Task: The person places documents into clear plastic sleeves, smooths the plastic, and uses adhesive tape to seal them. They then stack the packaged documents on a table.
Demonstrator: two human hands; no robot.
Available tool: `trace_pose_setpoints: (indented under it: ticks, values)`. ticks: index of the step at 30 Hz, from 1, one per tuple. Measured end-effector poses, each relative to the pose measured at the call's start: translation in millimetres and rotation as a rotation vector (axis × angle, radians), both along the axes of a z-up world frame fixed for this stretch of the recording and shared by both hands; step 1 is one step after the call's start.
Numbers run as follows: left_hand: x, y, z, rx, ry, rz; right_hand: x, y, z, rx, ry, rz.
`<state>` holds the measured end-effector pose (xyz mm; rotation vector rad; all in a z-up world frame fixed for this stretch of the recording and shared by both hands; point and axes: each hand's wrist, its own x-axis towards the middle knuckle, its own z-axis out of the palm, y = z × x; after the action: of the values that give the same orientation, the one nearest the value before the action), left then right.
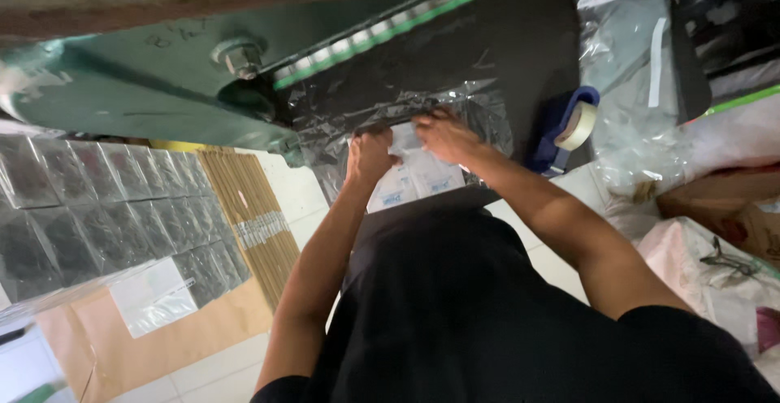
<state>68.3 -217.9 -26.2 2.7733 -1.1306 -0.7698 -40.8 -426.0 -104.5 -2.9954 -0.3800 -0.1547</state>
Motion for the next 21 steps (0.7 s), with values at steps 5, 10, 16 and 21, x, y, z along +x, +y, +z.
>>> trace_pose_setpoints:
  ticks: [5, 10, 16, 21]
  values:
    - [-27.2, 1.2, 45.8, -0.062, -0.111, -0.109, 1.6, -7.3, -50.4, -0.006, -0.048, 0.007]
    - [-94.0, 16.5, -8.5, -0.504, -0.322, -0.402, 4.8, -5.3, -41.7, 0.047, -0.113, -0.027]
    - [-101.1, 33.2, -10.2, -0.694, -0.339, -0.346, -4.2, -1.1, 24.2, 0.214, 0.082, -0.16]
    - [-100.5, 30.6, 8.3, -0.58, -0.246, -0.3, -126.4, -49.0, 167.5, 0.369, 0.149, -0.606]
